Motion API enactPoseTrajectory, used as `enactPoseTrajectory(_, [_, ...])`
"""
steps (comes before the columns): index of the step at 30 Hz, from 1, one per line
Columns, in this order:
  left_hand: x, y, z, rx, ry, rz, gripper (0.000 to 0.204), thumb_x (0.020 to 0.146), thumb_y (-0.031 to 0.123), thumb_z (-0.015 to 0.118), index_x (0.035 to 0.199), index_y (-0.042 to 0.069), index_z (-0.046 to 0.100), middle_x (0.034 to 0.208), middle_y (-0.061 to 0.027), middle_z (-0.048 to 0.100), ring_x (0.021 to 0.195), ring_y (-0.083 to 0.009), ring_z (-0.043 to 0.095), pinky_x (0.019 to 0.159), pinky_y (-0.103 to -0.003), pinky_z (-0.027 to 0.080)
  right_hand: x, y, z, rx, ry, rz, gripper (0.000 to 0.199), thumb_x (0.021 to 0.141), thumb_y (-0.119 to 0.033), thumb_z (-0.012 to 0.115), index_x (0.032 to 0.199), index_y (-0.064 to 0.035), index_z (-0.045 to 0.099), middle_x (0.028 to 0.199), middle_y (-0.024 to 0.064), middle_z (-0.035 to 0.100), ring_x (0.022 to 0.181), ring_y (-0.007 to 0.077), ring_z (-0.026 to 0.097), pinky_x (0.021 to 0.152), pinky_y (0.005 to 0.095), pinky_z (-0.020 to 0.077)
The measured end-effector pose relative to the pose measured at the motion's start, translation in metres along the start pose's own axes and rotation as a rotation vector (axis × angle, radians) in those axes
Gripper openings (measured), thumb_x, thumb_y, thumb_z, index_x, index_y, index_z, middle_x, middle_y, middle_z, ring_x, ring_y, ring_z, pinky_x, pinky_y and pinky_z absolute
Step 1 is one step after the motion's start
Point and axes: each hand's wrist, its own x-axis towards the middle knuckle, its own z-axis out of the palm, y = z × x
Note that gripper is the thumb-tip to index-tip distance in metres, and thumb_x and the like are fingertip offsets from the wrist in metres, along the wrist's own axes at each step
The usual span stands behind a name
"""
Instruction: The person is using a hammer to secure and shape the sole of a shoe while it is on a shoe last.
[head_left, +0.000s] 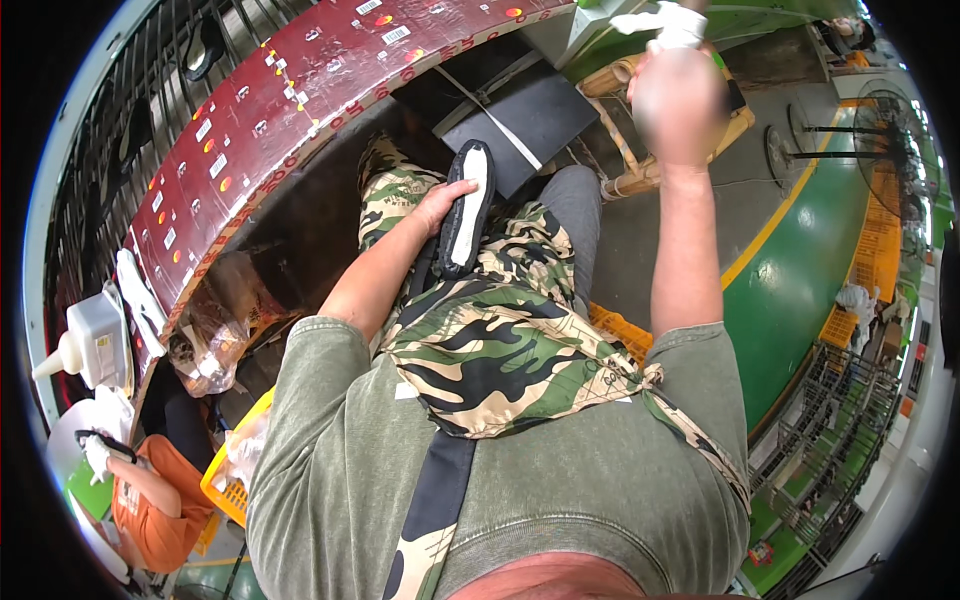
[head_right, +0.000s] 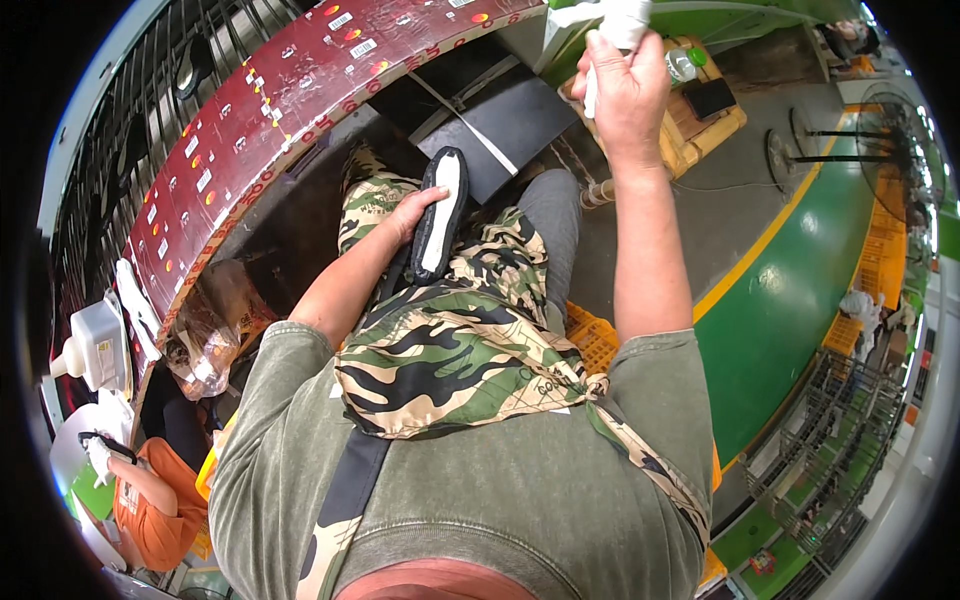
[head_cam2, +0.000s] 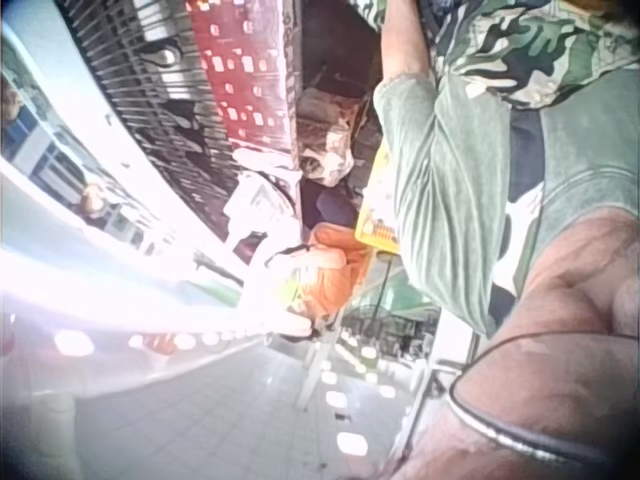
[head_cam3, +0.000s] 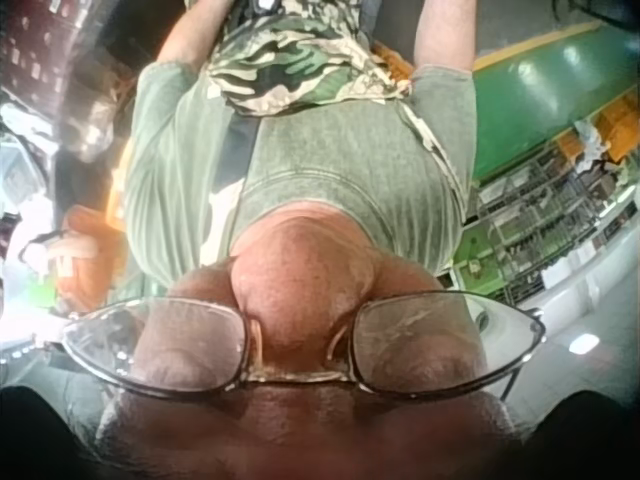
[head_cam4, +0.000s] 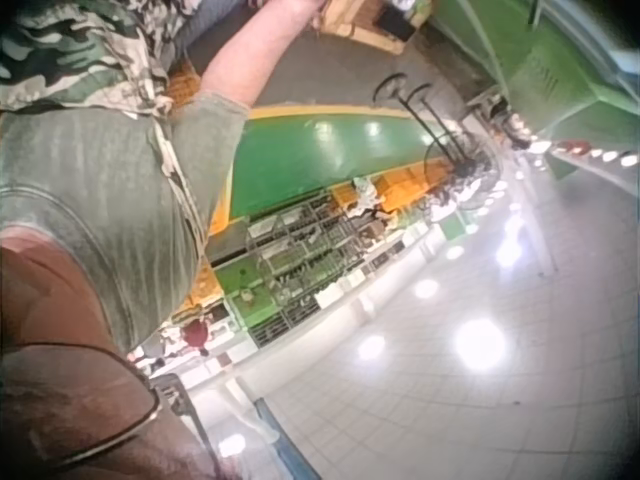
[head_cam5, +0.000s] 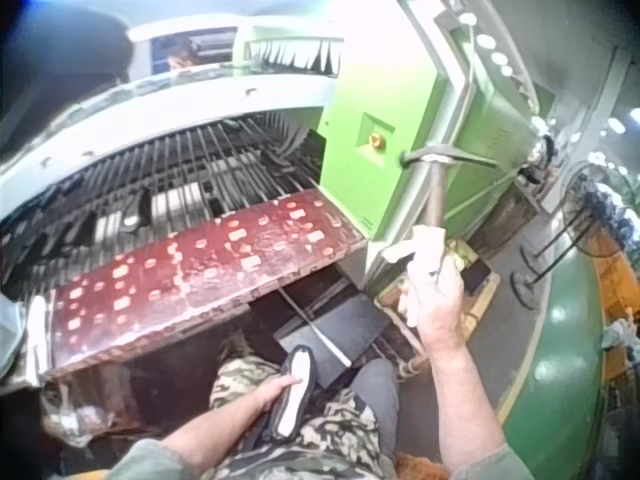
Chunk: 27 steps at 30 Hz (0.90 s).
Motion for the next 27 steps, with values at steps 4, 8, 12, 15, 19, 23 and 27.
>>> enactPoseTrajectory(4, [0.000, 0.002, 0.003, 0.003, 0.001, -0.004, 0.050, 0.079, 0.038, 0.077, 0.109, 0.000, 0.066, 0.089, -0.0145, 0.072, 0.070, -0.0245, 0.070, 0.065, -0.039, 0.059, -0.078, 0.116, 0.023, -0.213, 0.050, -0.021, 0.019, 0.090, -0.006, 0.059, 0.106, -0.0012, 0.050, 0.073, 0.0076, 0.060, 0.054, 0.0151, 0.058, 0.050, 0.0306, 0.0488])
enactPoseTrajectory(8, [0.000, 0.001, 0.004, -0.038, -0.030, -0.017, 0.047, 0.078, 0.034, 0.079, 0.107, -0.001, 0.066, 0.086, -0.0138, 0.072, 0.068, -0.0242, 0.070, 0.064, -0.038, 0.059, -0.145, 0.163, 0.018, -0.428, -0.460, 1.007, 0.023, 0.089, -0.007, 0.062, 0.110, -0.0002, 0.055, 0.069, 0.0067, 0.055, 0.048, 0.0143, 0.053, 0.038, 0.0319, 0.0421])
enactPoseTrajectory(12, [0.012, 0.000, -0.007, -0.049, -0.031, -0.059, 0.045, 0.078, 0.033, 0.079, 0.105, 0.000, 0.066, 0.086, -0.0132, 0.072, 0.068, -0.0243, 0.070, 0.063, -0.039, 0.059, -0.077, 0.097, 0.005, -0.390, -0.314, 0.666, 0.016, 0.089, -0.013, 0.065, 0.091, -0.0008, 0.056, 0.065, 0.0050, 0.059, 0.044, 0.0116, 0.053, 0.039, 0.0276, 0.0422])
enactPoseTrajectory(15, [0.017, 0.003, -0.002, -0.028, 0.012, 0.018, 0.046, 0.077, 0.034, 0.080, 0.106, 0.000, 0.066, 0.086, -0.0127, 0.072, 0.068, -0.0243, 0.070, 0.064, -0.039, 0.059, -0.022, 0.018, 0.001, -0.199, -0.114, 0.312, 0.014, 0.093, -0.012, 0.063, 0.093, -0.0024, 0.053, 0.067, 0.0043, 0.059, 0.046, 0.0094, 0.053, 0.041, 0.0262, 0.0438])
enactPoseTrajectory(19, [0.018, 0.004, -0.004, -0.056, -0.029, -0.018, 0.049, 0.076, 0.034, 0.081, 0.108, 0.000, 0.066, 0.089, -0.0128, 0.072, 0.070, -0.0244, 0.070, 0.065, -0.040, 0.059, -0.005, -0.012, 0.020, 0.006, 0.096, -0.209, 0.013, 0.099, -0.013, 0.053, 0.098, -0.0009, 0.049, 0.071, 0.0052, 0.060, 0.051, 0.0115, 0.056, 0.047, 0.0266, 0.0467])
enactPoseTrajectory(23, [0.019, 0.015, 0.009, -0.009, -0.052, -0.018, 0.052, 0.077, 0.034, 0.081, 0.113, 0.001, 0.064, 0.095, -0.0138, 0.072, 0.075, -0.0242, 0.071, 0.069, -0.040, 0.059, -0.118, 0.159, 0.020, -0.429, 0.082, -0.015, 0.017, 0.092, -0.013, 0.057, 0.104, -0.0022, 0.052, 0.074, 0.0120, 0.062, 0.055, 0.0198, 0.062, 0.055, 0.0350, 0.0501])
enactPoseTrajectory(27, [0.014, 0.001, 0.005, -0.088, -0.022, 0.019, 0.050, 0.078, 0.034, 0.080, 0.113, 0.001, 0.065, 0.095, -0.0140, 0.072, 0.075, -0.0243, 0.071, 0.070, -0.040, 0.059, -0.134, 0.164, 0.012, -0.321, -0.295, 0.977, 0.016, 0.091, -0.011, 0.062, 0.099, 0.0010, 0.056, 0.069, 0.0091, 0.061, 0.043, 0.0172, 0.056, 0.039, 0.0331, 0.0447])
